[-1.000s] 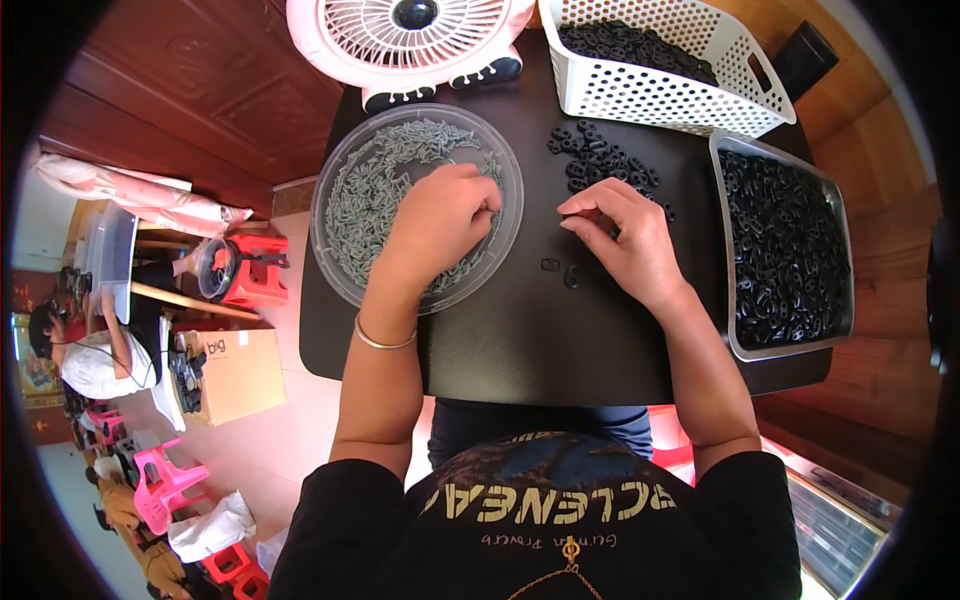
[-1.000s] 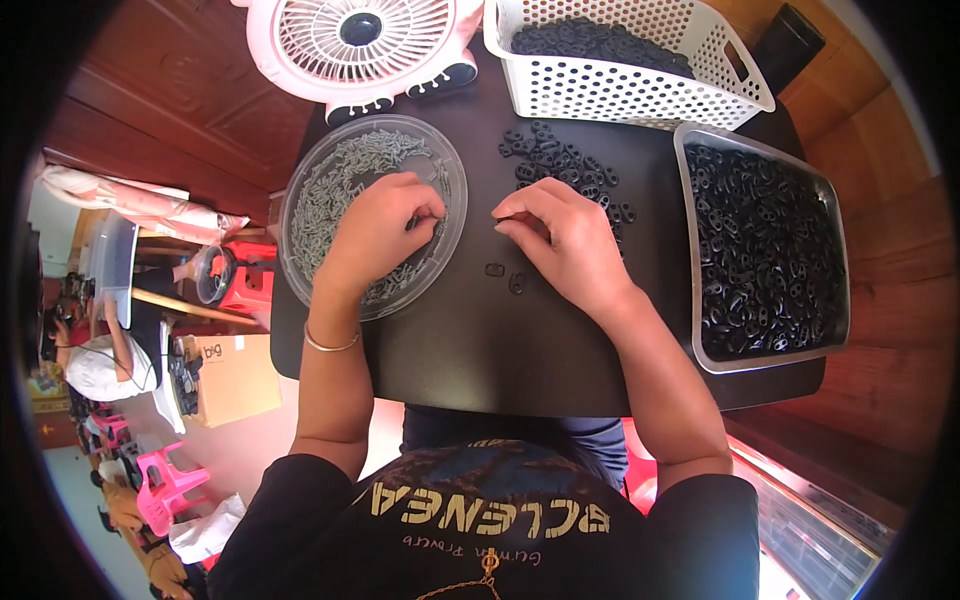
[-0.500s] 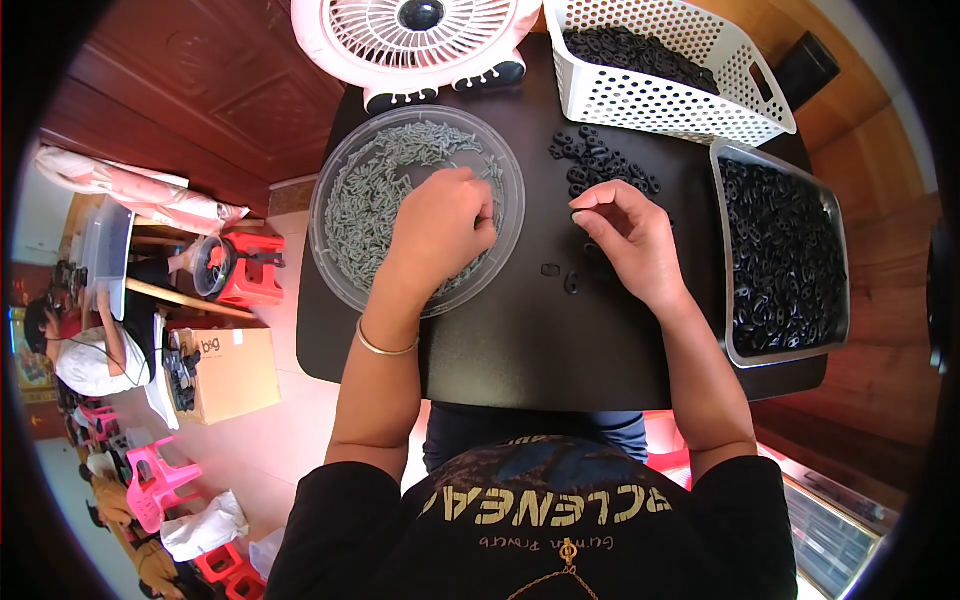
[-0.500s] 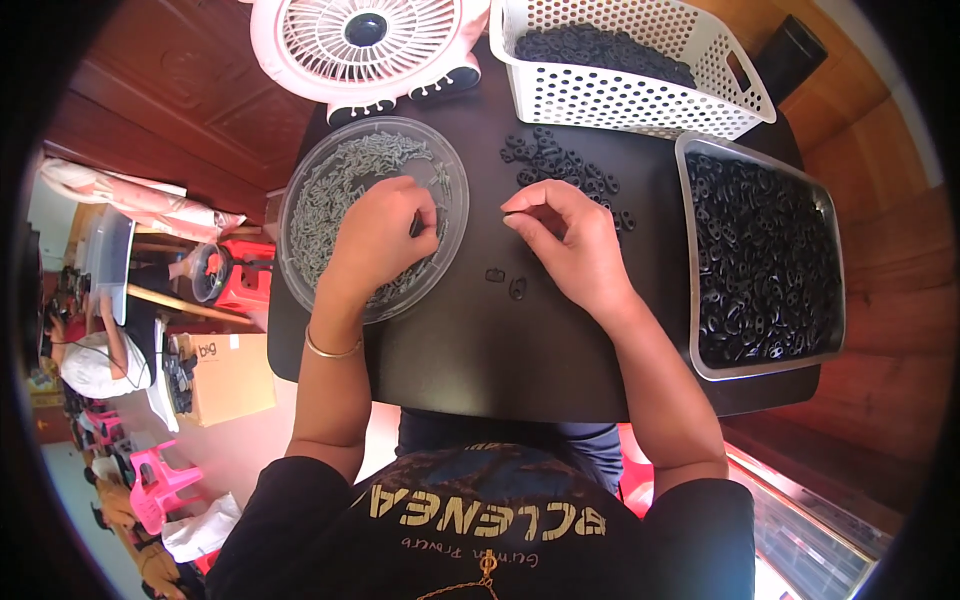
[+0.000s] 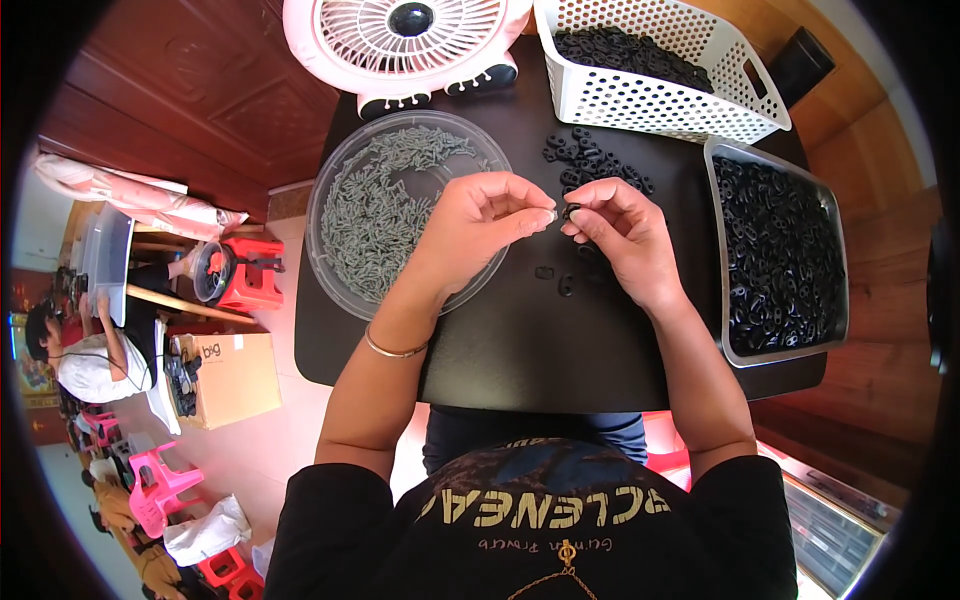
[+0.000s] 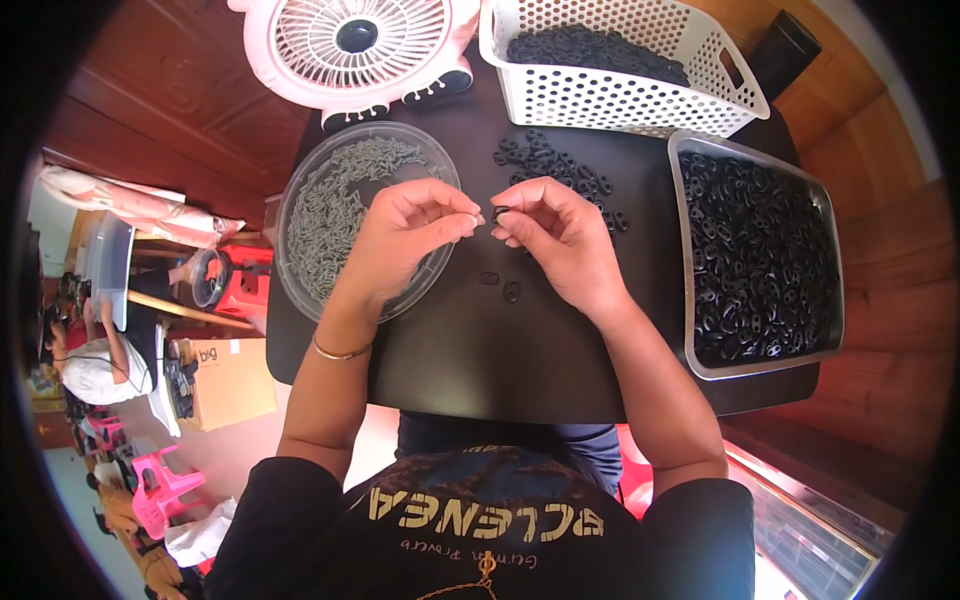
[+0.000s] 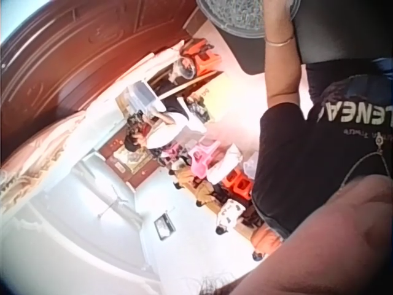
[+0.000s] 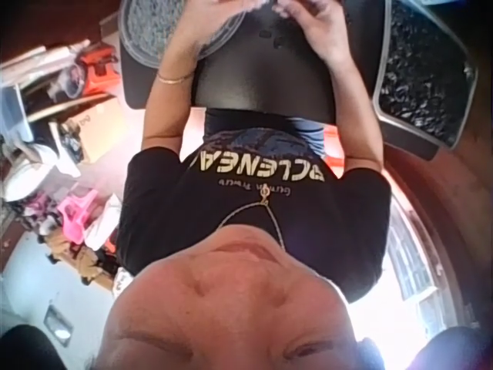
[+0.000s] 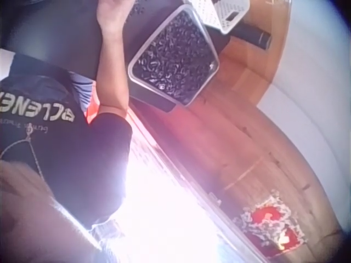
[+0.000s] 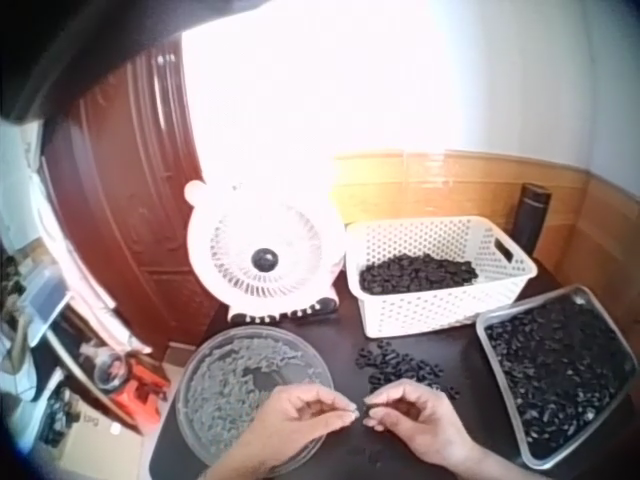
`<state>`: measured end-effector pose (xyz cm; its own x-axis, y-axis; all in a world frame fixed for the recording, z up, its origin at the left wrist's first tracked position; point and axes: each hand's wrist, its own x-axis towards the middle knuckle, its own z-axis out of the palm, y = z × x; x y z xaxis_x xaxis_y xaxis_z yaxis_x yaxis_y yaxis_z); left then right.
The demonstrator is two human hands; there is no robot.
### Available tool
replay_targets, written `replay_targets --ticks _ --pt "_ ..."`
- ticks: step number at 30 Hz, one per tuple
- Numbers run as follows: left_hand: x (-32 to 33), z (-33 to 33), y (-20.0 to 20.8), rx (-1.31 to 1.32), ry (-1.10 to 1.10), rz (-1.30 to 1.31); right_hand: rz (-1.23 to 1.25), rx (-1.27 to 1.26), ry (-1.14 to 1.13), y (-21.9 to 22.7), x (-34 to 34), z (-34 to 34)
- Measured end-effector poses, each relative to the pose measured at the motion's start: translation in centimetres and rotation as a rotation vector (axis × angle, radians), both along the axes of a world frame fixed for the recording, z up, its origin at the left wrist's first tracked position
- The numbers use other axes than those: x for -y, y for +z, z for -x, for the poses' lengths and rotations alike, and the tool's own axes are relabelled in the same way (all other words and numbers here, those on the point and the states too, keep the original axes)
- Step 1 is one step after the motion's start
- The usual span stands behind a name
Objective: The person assembles cord locks by hand, picking small pins from a tray and fitting them into plastic toggle stoppers on the table.
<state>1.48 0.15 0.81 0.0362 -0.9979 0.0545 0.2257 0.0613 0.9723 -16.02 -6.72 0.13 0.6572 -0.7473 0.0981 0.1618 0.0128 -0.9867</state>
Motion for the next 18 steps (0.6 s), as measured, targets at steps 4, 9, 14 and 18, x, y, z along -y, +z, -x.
replay_targets --ticks 4,9,14,18 --pt "0.22 0.08 -0.60 -0.051 0.003 -0.016 -0.020 0.018 -0.021 0.31 -0.11 0.05" --pt "0.42 0.34 -0.98 -0.143 0.041 0.040 -0.021 0.028 -0.024 0.16 -0.16 0.05" --pt "0.34 0.50 -0.81 -0.086 0.042 0.039 -0.014 0.039 -0.036 0.21 -0.25 0.03" --pt "0.32 0.51 -0.82 -0.063 0.056 0.029 -0.009 0.031 -0.053 0.19 -0.40 -0.03"
